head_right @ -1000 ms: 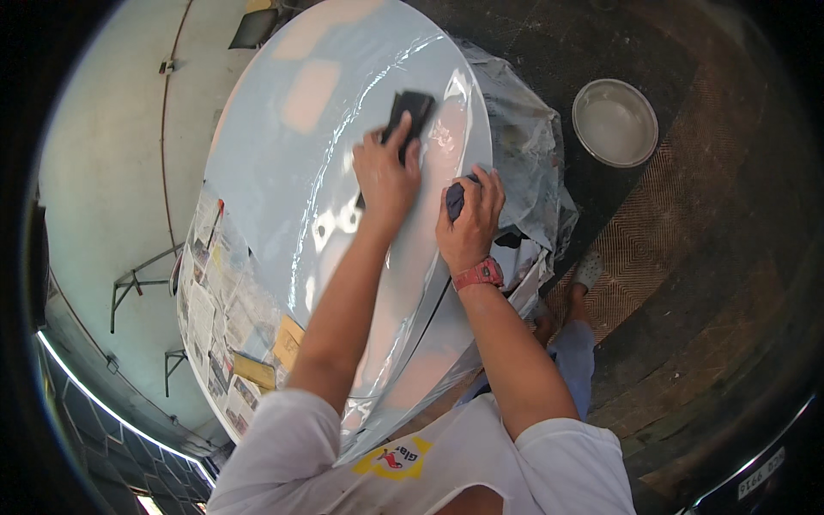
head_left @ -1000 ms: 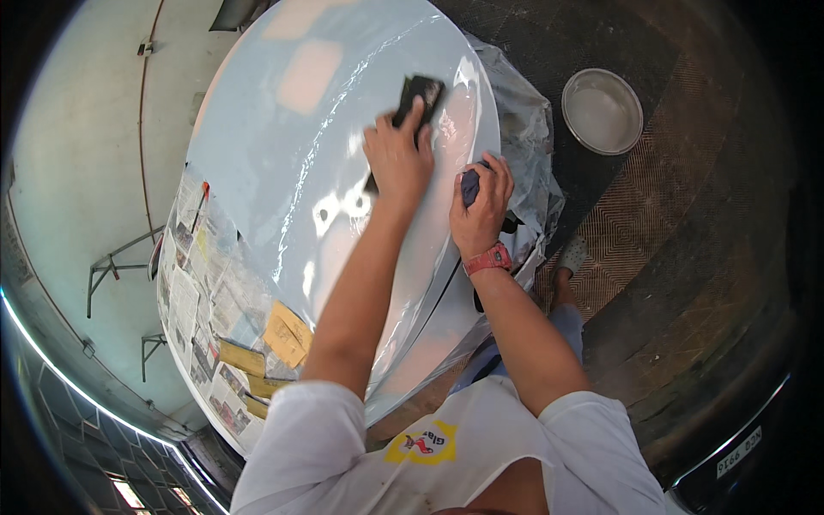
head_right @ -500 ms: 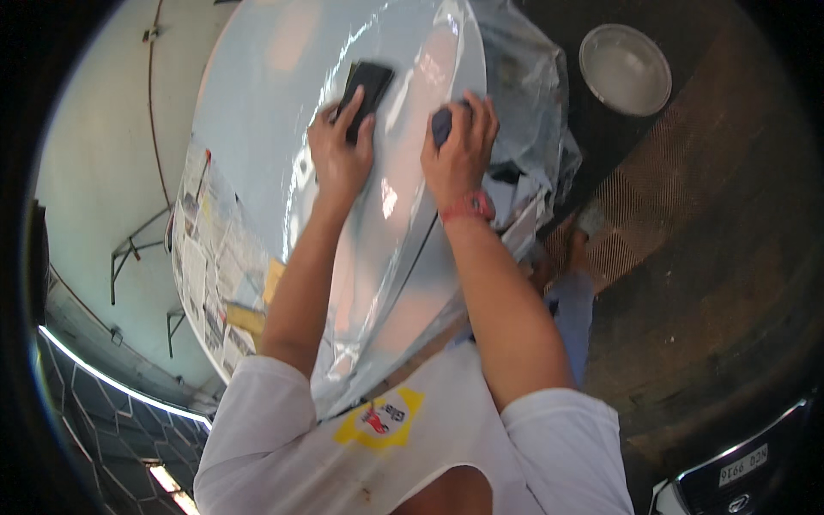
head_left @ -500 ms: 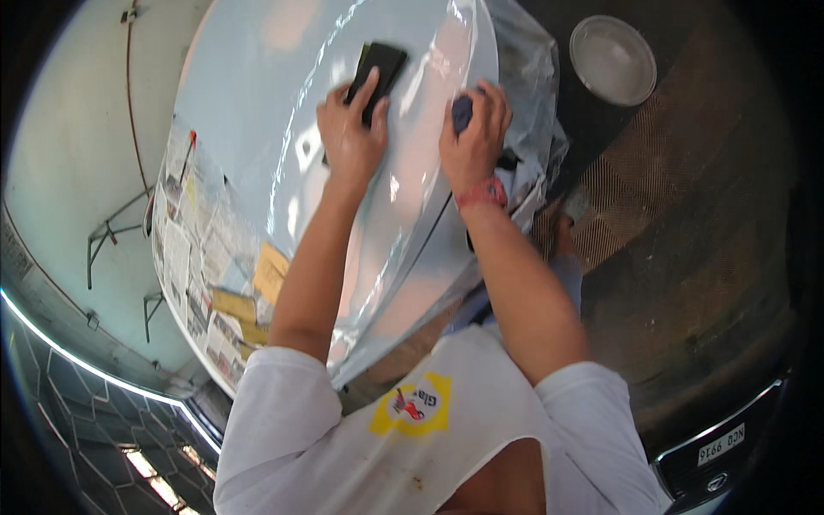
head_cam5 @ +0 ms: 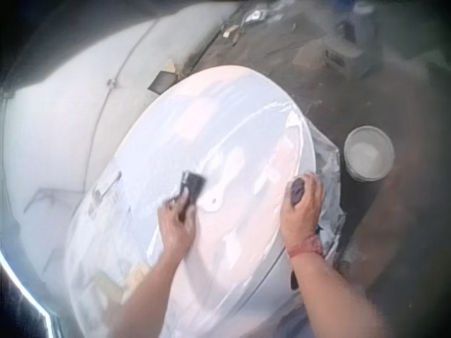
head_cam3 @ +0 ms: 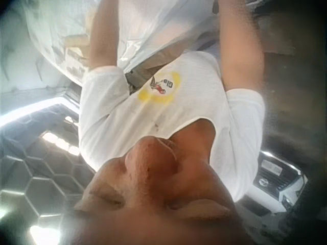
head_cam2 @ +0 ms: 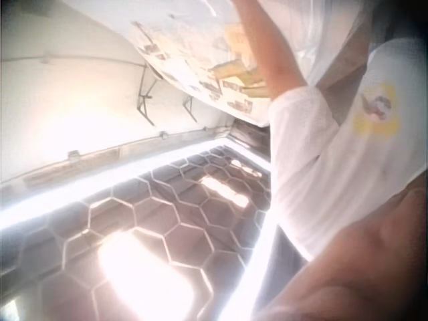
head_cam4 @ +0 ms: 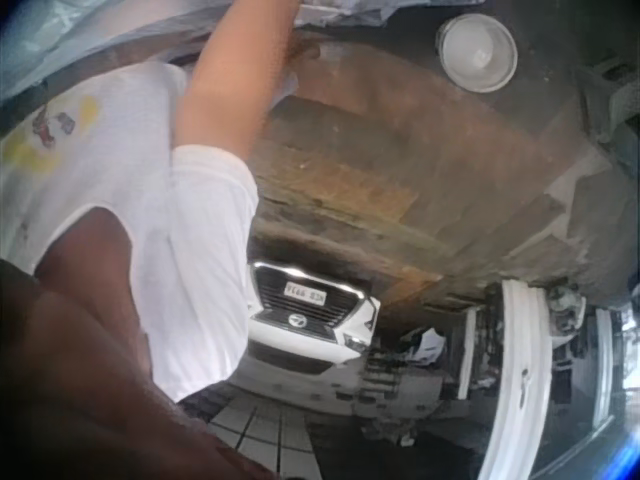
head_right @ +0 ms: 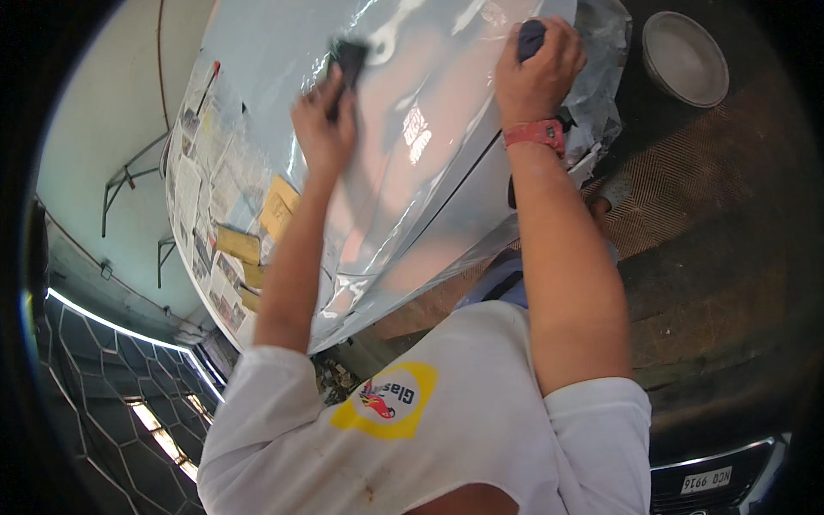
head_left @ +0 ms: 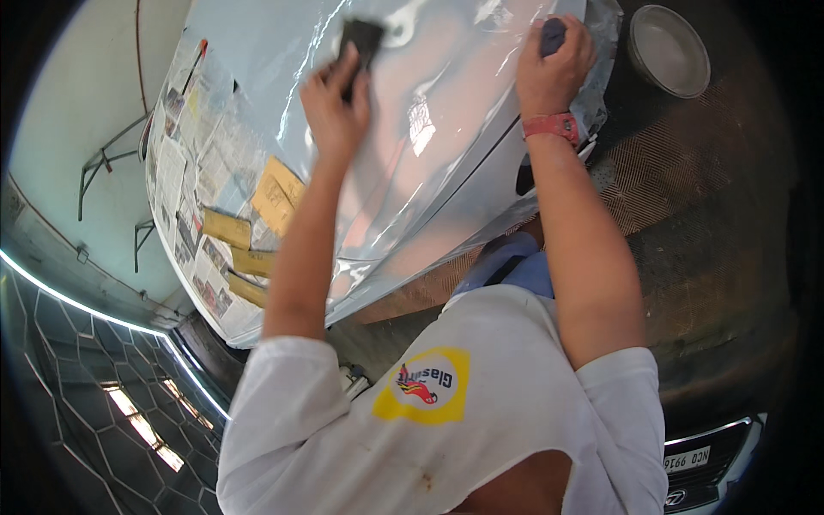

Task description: The person walks through a garage and begins sanding a white car hood with a sanding block. They repeatedly dip the block into a bucket of water and continue sanding different areas of the hood surface.

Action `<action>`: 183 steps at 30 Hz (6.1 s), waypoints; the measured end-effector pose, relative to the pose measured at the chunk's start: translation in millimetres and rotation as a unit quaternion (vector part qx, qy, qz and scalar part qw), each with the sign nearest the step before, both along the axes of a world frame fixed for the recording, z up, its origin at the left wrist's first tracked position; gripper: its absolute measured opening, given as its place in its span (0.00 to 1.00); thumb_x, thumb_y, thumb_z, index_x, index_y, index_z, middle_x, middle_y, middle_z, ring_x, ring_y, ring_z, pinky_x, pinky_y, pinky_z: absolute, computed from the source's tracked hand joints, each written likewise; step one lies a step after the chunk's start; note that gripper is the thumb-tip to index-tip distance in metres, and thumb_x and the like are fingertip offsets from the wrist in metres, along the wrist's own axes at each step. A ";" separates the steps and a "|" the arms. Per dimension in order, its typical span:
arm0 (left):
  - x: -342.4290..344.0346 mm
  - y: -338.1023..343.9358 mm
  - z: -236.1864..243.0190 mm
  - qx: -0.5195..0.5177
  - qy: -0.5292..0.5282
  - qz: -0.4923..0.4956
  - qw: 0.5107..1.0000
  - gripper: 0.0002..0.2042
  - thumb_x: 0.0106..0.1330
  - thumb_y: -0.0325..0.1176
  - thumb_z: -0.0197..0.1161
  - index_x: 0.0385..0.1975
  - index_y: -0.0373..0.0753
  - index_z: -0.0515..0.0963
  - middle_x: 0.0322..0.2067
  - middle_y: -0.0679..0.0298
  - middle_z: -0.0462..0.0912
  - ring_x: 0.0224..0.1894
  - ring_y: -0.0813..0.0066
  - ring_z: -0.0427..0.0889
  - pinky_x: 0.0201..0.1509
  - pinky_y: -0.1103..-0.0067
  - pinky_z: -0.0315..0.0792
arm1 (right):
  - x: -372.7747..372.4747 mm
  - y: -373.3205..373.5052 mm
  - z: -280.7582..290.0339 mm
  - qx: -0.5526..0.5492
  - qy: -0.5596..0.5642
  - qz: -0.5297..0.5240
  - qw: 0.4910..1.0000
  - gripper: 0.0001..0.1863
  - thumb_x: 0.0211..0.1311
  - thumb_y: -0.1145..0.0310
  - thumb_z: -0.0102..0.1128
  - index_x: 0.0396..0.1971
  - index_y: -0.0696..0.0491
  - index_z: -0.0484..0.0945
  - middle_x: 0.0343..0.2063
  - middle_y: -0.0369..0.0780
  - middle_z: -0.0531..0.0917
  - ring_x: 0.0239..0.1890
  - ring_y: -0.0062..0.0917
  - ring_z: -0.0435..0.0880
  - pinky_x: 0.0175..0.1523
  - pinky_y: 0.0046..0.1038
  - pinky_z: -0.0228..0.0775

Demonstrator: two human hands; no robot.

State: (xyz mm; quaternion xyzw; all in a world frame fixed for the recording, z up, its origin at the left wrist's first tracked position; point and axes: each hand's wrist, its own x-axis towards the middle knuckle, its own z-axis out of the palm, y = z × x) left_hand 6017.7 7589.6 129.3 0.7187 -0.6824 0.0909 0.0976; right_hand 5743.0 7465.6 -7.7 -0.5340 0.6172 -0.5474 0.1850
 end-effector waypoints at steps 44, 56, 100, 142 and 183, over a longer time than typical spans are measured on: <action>-27.6 257.9 111.0 -0.387 0.826 0.112 0.393 0.23 0.80 0.49 0.68 0.70 0.48 0.79 0.58 0.61 0.85 0.54 0.70 0.84 0.52 0.70 0.82 | 152.5 183.9 260.8 0.062 0.169 0.712 0.679 0.43 0.71 0.39 0.72 0.78 0.45 0.70 0.72 0.48 0.77 0.71 0.43 0.77 0.78 0.47 0.66; -70.0 338.8 66.8 -0.242 0.106 0.567 0.780 0.17 0.69 0.39 0.77 0.55 0.46 0.85 0.56 0.51 0.85 0.57 0.48 0.85 0.59 0.58 0.80 | 93.6 119.2 174.8 -0.262 0.381 0.785 0.413 0.36 0.68 0.57 0.74 0.76 0.25 0.76 0.63 0.43 0.81 0.60 0.43 0.81 0.64 0.46 0.77; -80.7 373.6 12.6 -0.159 0.148 0.620 0.754 0.25 0.79 0.49 0.66 0.74 0.65 0.73 0.79 0.48 0.59 0.80 0.38 0.57 0.81 0.35 0.35 | 57.4 129.7 130.9 -0.298 0.250 0.830 0.400 0.32 0.67 0.66 0.72 0.71 0.32 0.81 0.74 0.36 0.78 0.67 0.36 0.79 0.71 0.48 0.69; -42.6 412.2 2.6 -0.037 0.138 0.638 0.756 0.27 0.81 0.55 0.61 0.78 0.63 0.69 0.79 0.56 0.62 0.83 0.50 0.54 0.80 0.37 0.41 | -59.8 -177.4 67.8 0.062 0.208 0.543 0.811 0.25 0.73 0.71 0.63 0.69 0.47 0.83 0.63 0.46 0.85 0.65 0.50 0.83 0.73 0.48 0.74; -217.1 122.1 105.8 0.016 0.545 0.001 0.839 0.46 0.80 0.65 0.57 0.89 0.50 0.45 0.88 0.57 0.51 0.89 0.46 0.46 0.88 0.43 0.28 | -70.3 85.5 221.1 0.470 -0.555 0.457 0.512 0.37 0.83 0.43 0.46 0.68 0.64 0.76 0.65 0.54 0.84 0.62 0.43 0.89 0.69 0.51 0.81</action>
